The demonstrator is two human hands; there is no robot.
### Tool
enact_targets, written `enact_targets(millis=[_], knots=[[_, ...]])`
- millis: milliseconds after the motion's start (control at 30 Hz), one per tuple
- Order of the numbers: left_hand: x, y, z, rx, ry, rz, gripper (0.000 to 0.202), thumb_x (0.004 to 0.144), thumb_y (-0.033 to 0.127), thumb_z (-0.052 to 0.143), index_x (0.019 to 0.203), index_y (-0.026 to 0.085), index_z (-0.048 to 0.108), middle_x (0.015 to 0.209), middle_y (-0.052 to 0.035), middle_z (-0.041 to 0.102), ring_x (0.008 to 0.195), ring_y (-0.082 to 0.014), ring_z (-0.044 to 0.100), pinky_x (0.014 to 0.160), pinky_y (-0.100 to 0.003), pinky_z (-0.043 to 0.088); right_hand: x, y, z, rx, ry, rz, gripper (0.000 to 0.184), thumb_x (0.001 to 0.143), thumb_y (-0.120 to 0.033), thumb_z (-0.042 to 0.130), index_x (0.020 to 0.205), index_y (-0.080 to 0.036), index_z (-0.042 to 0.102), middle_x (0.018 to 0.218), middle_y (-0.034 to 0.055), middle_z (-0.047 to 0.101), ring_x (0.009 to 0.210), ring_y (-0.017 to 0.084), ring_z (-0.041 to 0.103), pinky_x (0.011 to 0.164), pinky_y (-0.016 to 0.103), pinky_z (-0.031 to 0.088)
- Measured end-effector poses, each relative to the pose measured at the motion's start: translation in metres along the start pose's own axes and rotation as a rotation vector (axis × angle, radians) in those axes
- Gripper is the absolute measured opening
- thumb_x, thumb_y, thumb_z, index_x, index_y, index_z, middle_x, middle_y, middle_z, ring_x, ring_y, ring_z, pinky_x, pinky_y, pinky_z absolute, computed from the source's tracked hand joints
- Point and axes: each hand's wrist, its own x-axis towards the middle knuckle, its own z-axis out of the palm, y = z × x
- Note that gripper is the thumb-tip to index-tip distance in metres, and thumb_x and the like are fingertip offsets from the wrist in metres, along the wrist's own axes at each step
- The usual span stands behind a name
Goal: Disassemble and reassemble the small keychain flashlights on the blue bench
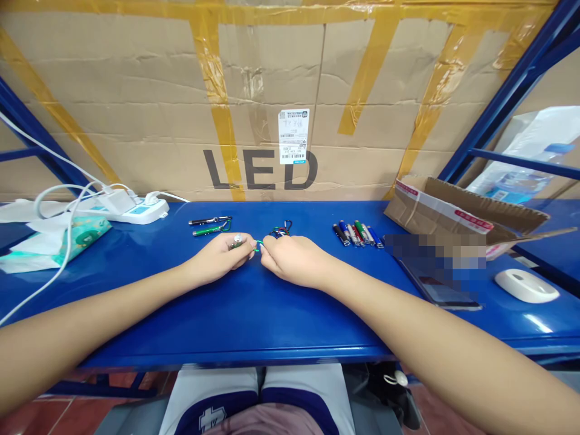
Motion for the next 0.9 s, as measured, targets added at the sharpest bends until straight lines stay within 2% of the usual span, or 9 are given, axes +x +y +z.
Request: enact_targets(millis=[133,267,367,467,667,900], knots=[[0.001,-0.001,0.0,0.047,0.056,0.023,0.034,0.089,0.048,0.055,0.074,0.017,0.056,0.054,0.0059,0.044,0.051,-0.0095,0.036,0.05,-0.024,0.029,0.0,0.005,0.0,0.052,0.019,-0.001,0.029,0.104,-0.033,0.03,0.096,-0.018,0.052,0.085,0.0089,0.07,0.066,0.019,0.063,0.058,0.028,0.03],[0.0,-0.004,-0.002,-0.019,0.076,0.04,0.027,0.086,0.047,0.061,0.087,0.02,0.055,0.059,0.0067,0.044,0.053,-0.0097,0.038,0.052,-0.023,0.031,-0.001,0.007,-0.007,0.028,0.088,0.091,0.028,0.105,-0.034,0.027,0.098,-0.018,0.049,0.085,0.0089,0.07,0.066,0.02,0.062,0.057,0.029,0.027],[-0.003,-0.002,-0.002,-0.091,-0.002,0.041,0.022,0.09,0.043,0.057,0.096,0.022,0.051,0.061,0.0076,0.043,0.05,-0.0091,0.036,0.05,-0.023,0.031,-0.003,0.006,-0.014,0.003,0.145,0.153,0.029,0.106,-0.034,0.024,0.099,-0.018,0.047,0.082,0.0084,0.07,0.065,0.021,0.062,0.057,0.03,0.026],[-0.007,0.001,-0.001,-0.127,-0.118,0.025,0.025,0.095,0.047,0.05,0.1,0.023,0.048,0.063,0.0071,0.044,0.049,-0.0087,0.036,0.048,-0.022,0.031,-0.005,0.002,-0.016,-0.011,0.174,0.154,0.027,0.105,-0.034,0.024,0.1,-0.019,0.046,0.083,0.0084,0.071,0.064,0.022,0.062,0.056,0.03,0.025],[-0.009,0.005,-0.001,-0.137,-0.267,-0.015,0.039,0.095,0.058,0.045,0.088,0.02,0.047,0.063,0.0045,0.042,0.052,-0.0086,0.037,0.047,-0.022,0.031,-0.005,-0.004,-0.013,-0.053,0.162,0.099,0.028,0.105,-0.035,0.023,0.101,-0.018,0.045,0.081,0.0101,0.07,0.066,0.023,0.064,0.055,0.03,0.023],[-0.007,0.003,-0.002,-0.322,-0.353,-0.073,0.038,0.095,0.056,0.048,0.085,0.019,0.049,0.057,0.0067,0.035,0.048,-0.0073,0.028,0.044,-0.021,0.022,-0.005,-0.003,-0.009,-0.091,0.155,0.055,0.033,0.104,-0.035,0.02,0.102,-0.016,0.047,0.077,0.0099,0.069,0.063,0.023,0.063,0.052,0.03,0.02]])
